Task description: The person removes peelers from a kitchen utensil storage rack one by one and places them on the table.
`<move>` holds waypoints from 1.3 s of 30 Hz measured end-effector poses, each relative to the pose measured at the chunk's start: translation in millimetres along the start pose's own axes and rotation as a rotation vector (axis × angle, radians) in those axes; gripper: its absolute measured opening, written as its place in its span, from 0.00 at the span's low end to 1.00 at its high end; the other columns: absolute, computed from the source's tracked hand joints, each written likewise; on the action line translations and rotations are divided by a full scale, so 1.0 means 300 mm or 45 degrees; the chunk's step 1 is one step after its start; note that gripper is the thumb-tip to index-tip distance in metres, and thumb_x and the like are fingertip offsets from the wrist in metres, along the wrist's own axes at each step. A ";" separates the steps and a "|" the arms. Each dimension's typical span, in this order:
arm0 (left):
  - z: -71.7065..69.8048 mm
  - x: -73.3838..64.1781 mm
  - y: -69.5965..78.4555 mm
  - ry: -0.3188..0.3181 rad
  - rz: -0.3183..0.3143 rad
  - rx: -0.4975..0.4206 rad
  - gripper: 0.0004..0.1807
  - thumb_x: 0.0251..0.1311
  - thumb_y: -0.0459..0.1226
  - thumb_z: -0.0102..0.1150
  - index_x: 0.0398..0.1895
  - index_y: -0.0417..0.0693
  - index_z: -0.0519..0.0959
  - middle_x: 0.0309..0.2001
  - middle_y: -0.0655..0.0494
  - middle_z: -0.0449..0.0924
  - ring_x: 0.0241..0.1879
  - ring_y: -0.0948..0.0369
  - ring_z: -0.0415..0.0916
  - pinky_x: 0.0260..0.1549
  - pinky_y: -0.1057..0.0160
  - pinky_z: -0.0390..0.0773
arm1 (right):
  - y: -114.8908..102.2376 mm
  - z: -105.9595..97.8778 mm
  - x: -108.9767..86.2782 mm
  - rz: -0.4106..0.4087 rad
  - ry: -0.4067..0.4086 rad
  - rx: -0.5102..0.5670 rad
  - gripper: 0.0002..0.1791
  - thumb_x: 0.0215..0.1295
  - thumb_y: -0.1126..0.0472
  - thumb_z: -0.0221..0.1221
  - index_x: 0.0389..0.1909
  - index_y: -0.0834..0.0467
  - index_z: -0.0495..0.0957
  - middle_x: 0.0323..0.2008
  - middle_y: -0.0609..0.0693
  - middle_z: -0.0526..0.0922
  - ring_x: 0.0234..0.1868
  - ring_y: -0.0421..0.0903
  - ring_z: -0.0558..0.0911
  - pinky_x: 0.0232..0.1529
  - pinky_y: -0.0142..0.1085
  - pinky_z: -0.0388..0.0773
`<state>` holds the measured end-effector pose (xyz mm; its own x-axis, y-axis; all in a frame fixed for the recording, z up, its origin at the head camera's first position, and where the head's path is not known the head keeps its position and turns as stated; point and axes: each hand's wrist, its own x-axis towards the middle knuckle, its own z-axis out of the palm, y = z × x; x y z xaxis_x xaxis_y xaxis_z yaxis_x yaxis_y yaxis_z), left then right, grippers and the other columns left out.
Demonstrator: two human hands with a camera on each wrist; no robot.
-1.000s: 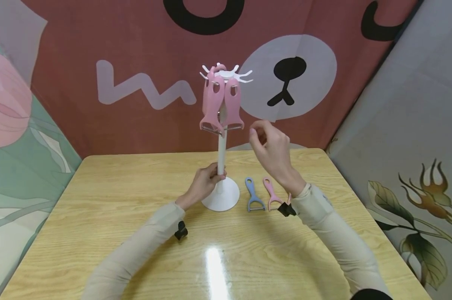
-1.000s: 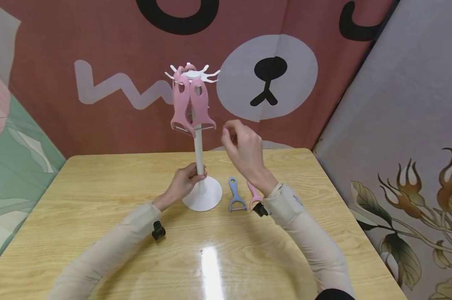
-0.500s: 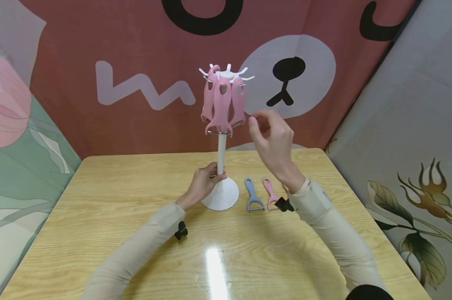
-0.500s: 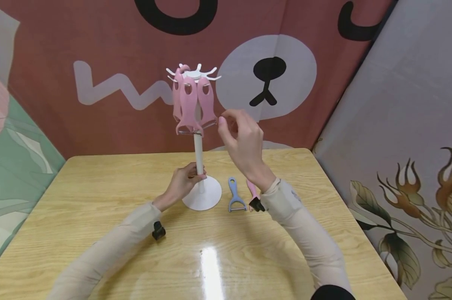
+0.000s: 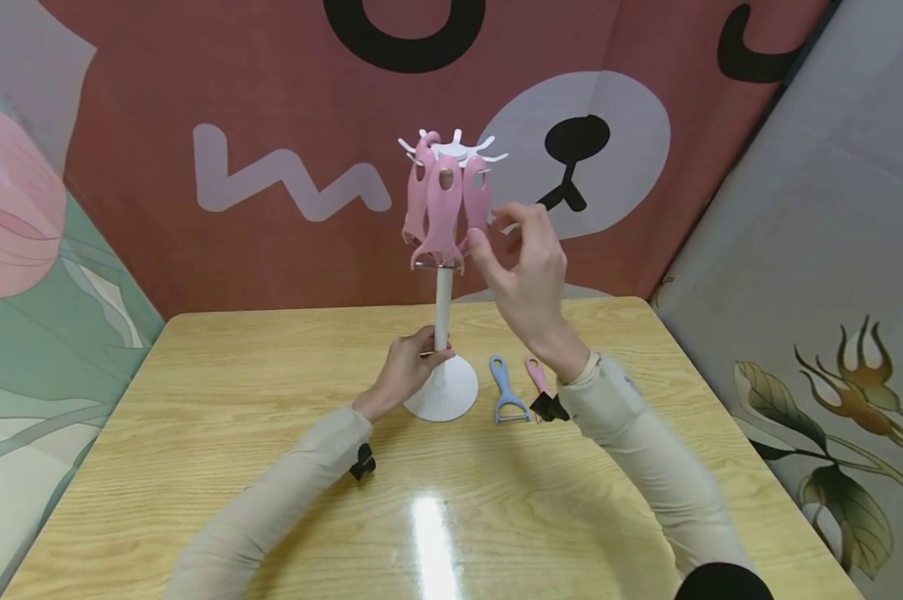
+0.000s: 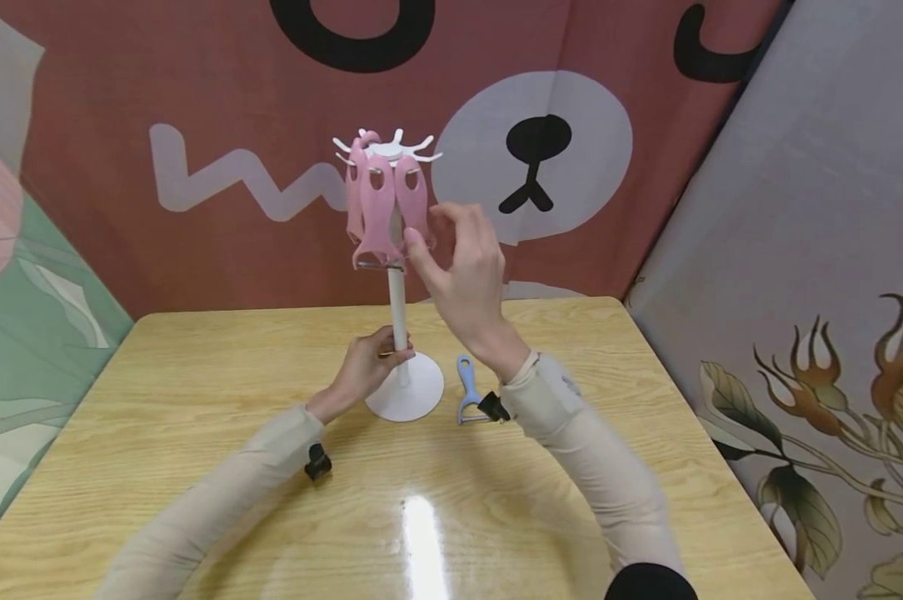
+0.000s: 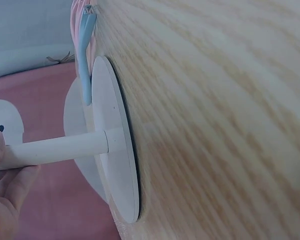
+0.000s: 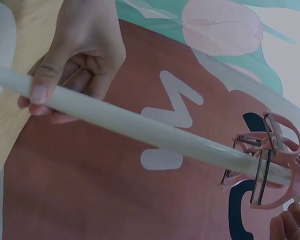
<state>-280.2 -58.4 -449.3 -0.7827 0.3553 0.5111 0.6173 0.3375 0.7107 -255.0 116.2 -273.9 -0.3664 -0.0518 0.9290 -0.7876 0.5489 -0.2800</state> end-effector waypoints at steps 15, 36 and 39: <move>0.003 0.011 0.001 -0.010 0.005 0.016 0.11 0.62 0.31 0.65 0.44 0.35 0.78 0.38 0.46 0.86 0.41 0.54 0.85 0.41 0.66 0.83 | -0.020 0.016 0.007 0.076 -0.011 0.009 0.20 0.65 0.53 0.62 0.45 0.67 0.74 0.34 0.57 0.75 0.28 0.49 0.75 0.28 0.37 0.74; 0.008 0.007 0.003 -0.011 -0.039 0.011 0.11 0.63 0.33 0.64 0.44 0.35 0.78 0.39 0.45 0.85 0.43 0.54 0.85 0.41 0.67 0.82 | -0.020 0.004 0.025 0.062 -0.011 -0.011 0.18 0.67 0.54 0.61 0.42 0.67 0.74 0.34 0.58 0.74 0.29 0.50 0.75 0.29 0.41 0.75; 0.009 0.005 0.003 -0.007 -0.044 0.004 0.11 0.63 0.32 0.64 0.44 0.35 0.78 0.39 0.45 0.85 0.43 0.54 0.85 0.42 0.66 0.83 | -0.021 0.001 0.028 0.052 -0.012 -0.010 0.18 0.67 0.54 0.61 0.42 0.67 0.74 0.35 0.58 0.74 0.29 0.50 0.75 0.29 0.38 0.75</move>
<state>-280.5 -55.2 -449.4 -0.8030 0.3482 0.4837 0.5903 0.3523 0.7262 -253.2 111.9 -264.3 -0.4028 -0.0372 0.9145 -0.7681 0.5572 -0.3156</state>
